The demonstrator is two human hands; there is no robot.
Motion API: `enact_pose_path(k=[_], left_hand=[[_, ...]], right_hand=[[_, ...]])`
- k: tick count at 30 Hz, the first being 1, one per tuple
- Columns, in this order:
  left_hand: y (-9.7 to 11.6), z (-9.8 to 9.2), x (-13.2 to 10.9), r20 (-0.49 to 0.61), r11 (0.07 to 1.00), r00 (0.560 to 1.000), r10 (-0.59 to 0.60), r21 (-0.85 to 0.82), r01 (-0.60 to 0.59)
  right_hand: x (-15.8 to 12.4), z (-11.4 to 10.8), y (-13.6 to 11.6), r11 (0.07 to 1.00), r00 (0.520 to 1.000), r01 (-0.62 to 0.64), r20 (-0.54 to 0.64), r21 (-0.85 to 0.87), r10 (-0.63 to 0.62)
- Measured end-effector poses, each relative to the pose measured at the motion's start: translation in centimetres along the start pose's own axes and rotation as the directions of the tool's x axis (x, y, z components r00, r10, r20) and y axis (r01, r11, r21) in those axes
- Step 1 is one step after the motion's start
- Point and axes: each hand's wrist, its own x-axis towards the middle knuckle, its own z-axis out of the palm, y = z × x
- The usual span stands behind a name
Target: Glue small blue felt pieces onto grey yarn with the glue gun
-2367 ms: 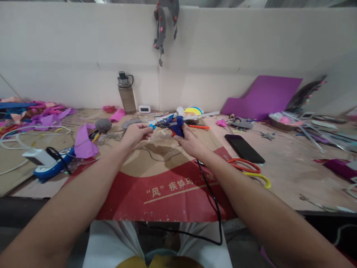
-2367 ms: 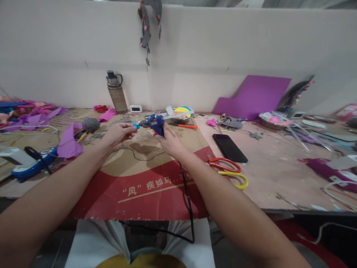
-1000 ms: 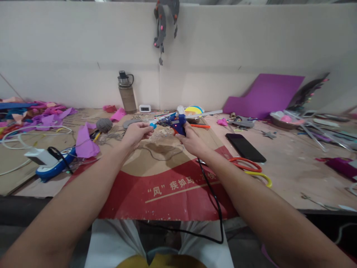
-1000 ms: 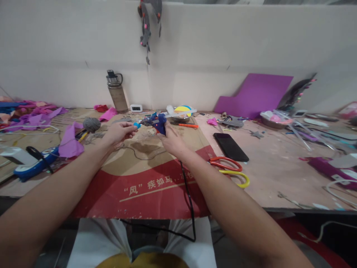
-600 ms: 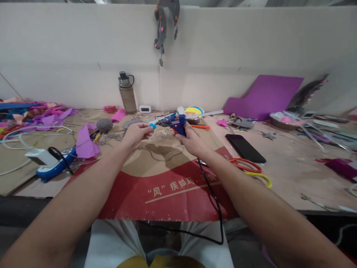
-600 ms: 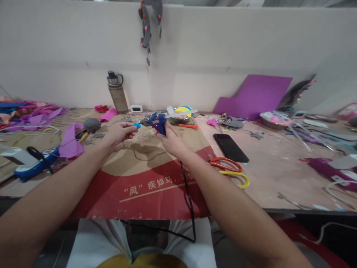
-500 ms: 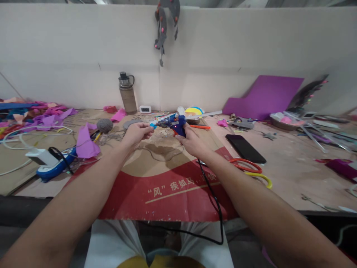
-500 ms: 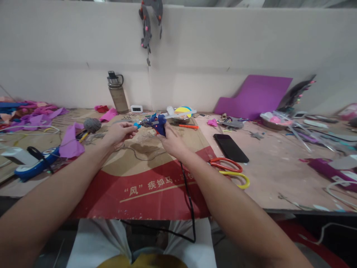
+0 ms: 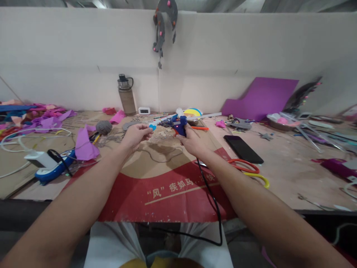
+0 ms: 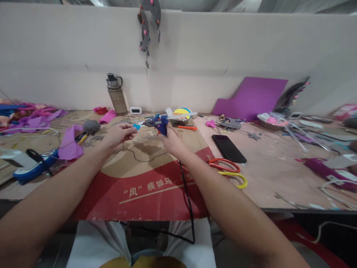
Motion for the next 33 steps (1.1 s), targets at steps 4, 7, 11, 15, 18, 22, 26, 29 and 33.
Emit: enact_pose_path(k=[4, 7, 11, 15, 18, 22, 26, 29, 33], left_hand=[[0.1, 0.2, -0.2, 0.043, 1.0, 0.999, -0.001, 0.002, 0.001], [0.3, 0.4, -0.5, 0.071, 0.999, 0.997, -0.027, 0.035, 0.025], [0.5, 0.5, -0.6, 0.052, 0.993, 0.996, -0.072, 0.093, 0.067], [0.7, 0.7, -0.6, 0.037, 0.996, 0.998, -0.05, 0.072, 0.047], [0.9, 1.0, -0.8, 0.043, 0.998, 0.998, -0.038, 0.051, 0.036], [1.0, 1.6, -1.1, 0.02, 0.998, 0.998, -0.06, 0.013, 0.06], [0.7, 1.7, -1.1, 0.034, 0.995, 0.996, -0.081, -0.05, 0.083], [0.4, 1.8, -1.1, 0.057, 0.994, 0.995, -0.085, -0.067, 0.088], [0.3, 2.2, -1.3, 0.095, 0.995, 0.992, -0.08, -0.047, 0.085]], right_hand=[[0.9, -0.2, 0.0, 0.962, 0.963, -0.268, 0.043, 0.047, 0.266], [1.7, -0.2, 0.6, 0.923, 0.919, -0.385, 0.091, 0.003, 0.383], [1.8, -0.5, 1.4, 0.868, 0.945, -0.31, -0.026, -0.387, 0.325], [0.9, -0.7, 0.7, 0.811, 0.992, -0.123, -0.096, -0.572, 0.083], [0.2, 0.3, -0.2, 0.898, 0.971, 0.172, 0.221, -0.405, -0.086], [-0.5, 2.5, -0.4, 0.905, 0.864, 0.371, 0.436, -0.211, -0.252], [-0.6, 3.7, -0.4, 0.919, 0.897, 0.304, 0.4, -0.252, -0.187], [-0.5, 3.3, -0.7, 0.968, 0.955, 0.171, 0.272, -0.185, -0.117], [-0.3, 2.2, -1.1, 0.995, 0.991, 0.101, 0.082, 0.025, -0.103]])
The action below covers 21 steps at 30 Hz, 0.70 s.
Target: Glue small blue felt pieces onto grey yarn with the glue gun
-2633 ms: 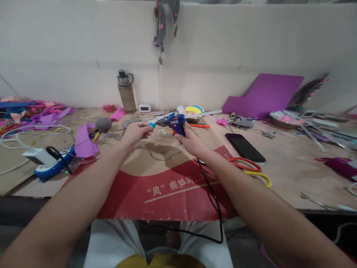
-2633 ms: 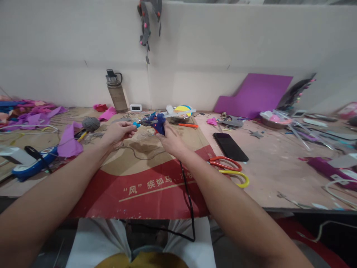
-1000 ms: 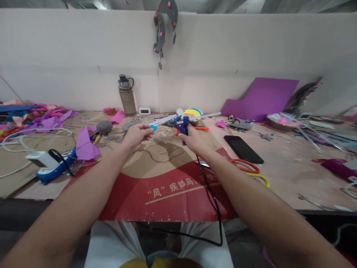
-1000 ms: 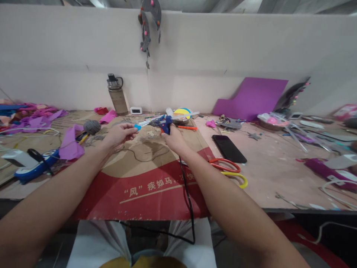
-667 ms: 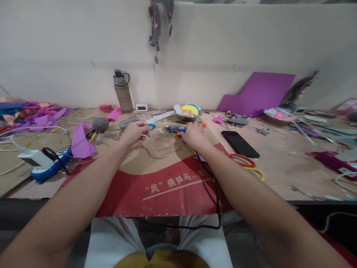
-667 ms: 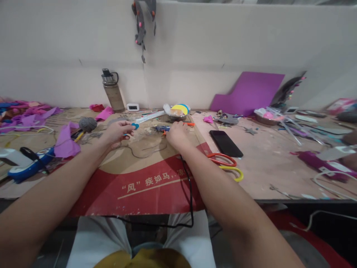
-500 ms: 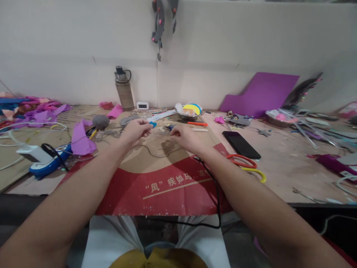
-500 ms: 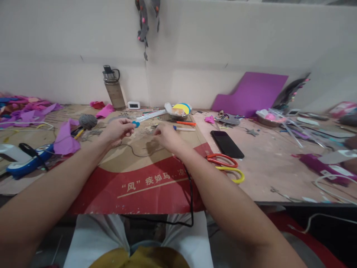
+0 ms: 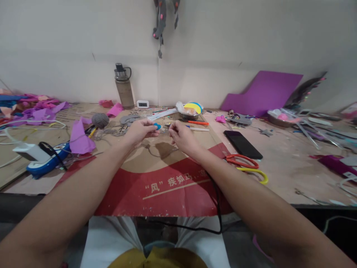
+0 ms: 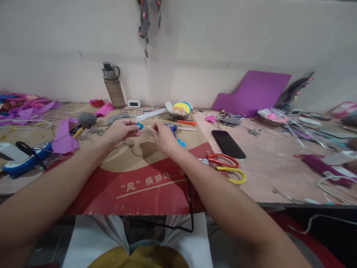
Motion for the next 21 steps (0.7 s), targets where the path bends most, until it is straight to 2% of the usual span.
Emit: enact_pose_path(k=[2, 7, 21], left_hand=[[0.0, 0.3, -0.2, 0.01, 1.0, 1.0, 0.0, 0.021, 0.0], [-0.1, 0.8, -0.5, 0.036, 0.999, 0.999, -0.012, 0.047, 0.01], [0.4, 2.1, -1.3, 0.01, 0.999, 1.0, -0.005, 0.043, 0.004]], right_hand=[[0.1, -0.4, -0.2, 0.999, 0.999, 0.008, -0.053, 0.042, -0.006], [0.2, -0.8, -0.7, 0.996, 0.998, 0.009, -0.062, 0.084, -0.004], [0.0, -0.6, -0.8, 0.991, 0.988, 0.097, -0.107, -0.094, -0.107]])
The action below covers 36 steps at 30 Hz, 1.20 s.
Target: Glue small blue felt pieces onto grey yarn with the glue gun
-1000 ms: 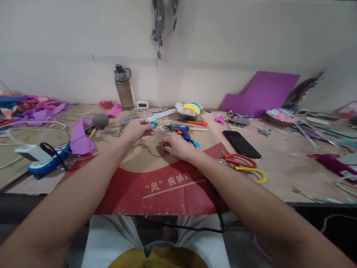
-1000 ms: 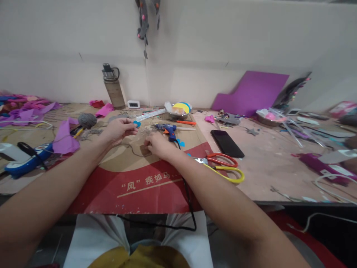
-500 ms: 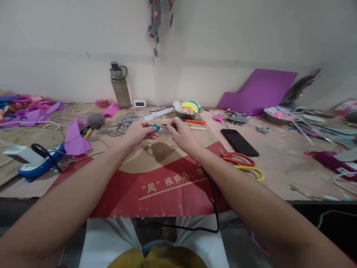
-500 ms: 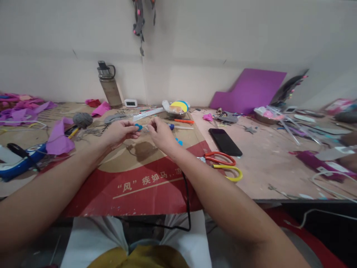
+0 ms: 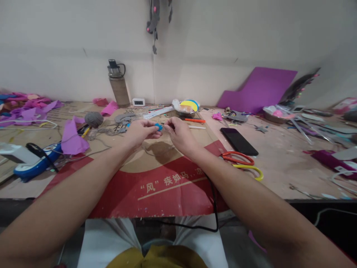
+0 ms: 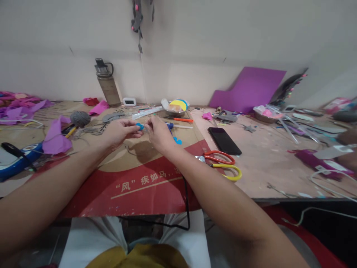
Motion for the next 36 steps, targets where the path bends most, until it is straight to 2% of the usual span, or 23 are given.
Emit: enact_pose_path(k=[18, 28, 36], left_hand=[[0.07, 0.42, -0.32, 0.056, 0.999, 0.998, 0.016, 0.029, -0.018], [0.23, 0.54, -0.48, 0.042, 0.997, 0.999, 0.031, 0.075, -0.034], [0.58, 0.66, -0.65, -0.004, 0.993, 0.999, 0.052, 0.109, -0.051]], right_hand=[[-0.1, -0.01, 0.21, 0.998, 0.999, 0.03, 0.012, -0.06, -0.029], [-0.05, 0.04, -0.02, 0.994, 0.998, 0.053, 0.027, -0.098, -0.05], [-0.13, 0.4, 0.51, 0.995, 0.996, 0.089, 0.018, -0.04, -0.089]])
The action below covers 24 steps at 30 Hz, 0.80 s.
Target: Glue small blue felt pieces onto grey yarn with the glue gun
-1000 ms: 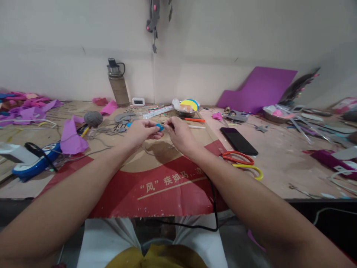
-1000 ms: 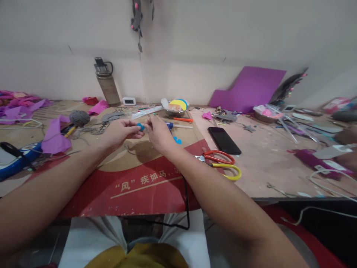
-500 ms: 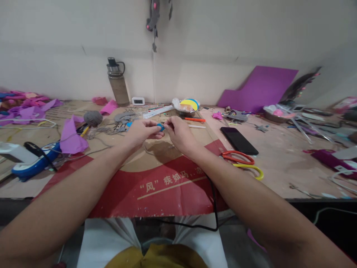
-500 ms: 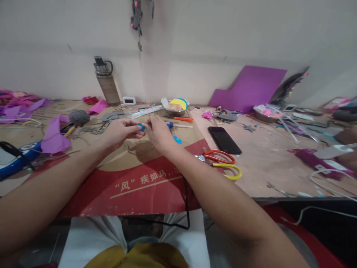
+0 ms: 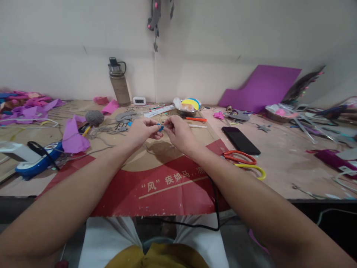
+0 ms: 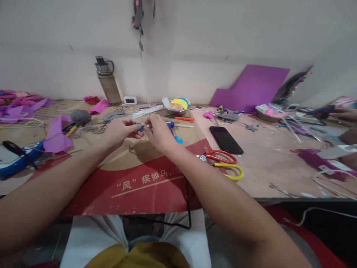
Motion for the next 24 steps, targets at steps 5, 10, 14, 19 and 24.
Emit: enact_pose_path(k=[5, 10, 14, 19, 24], left_hand=[[0.0, 0.0, -0.2, -0.004, 0.999, 0.999, 0.039, 0.025, -0.039], [-0.1, 0.0, -0.2, 0.012, 0.998, 0.999, 0.047, 0.05, -0.048], [-0.1, 0.1, -0.2, 0.007, 0.998, 0.999, 0.043, 0.055, -0.043], [0.0, 0.1, -0.1, 0.016, 0.998, 0.999, 0.044, 0.047, -0.045], [-0.1, -0.1, -0.1, 0.039, 0.997, 0.997, 0.063, 0.04, -0.065]], right_hand=[[0.0, 0.0, 0.0, 0.999, 1.0, 0.025, -0.019, -0.021, -0.025], [0.0, -0.4, -0.6, 0.999, 1.0, 0.006, 0.002, -0.035, -0.006], [0.0, -0.7, -1.0, 0.998, 1.0, -0.001, 0.011, -0.057, 0.002], [0.0, -0.7, -1.1, 0.999, 1.0, 0.0, 0.001, -0.052, 0.0], [-0.1, -0.6, -1.1, 0.999, 0.999, -0.031, -0.012, -0.033, 0.031]])
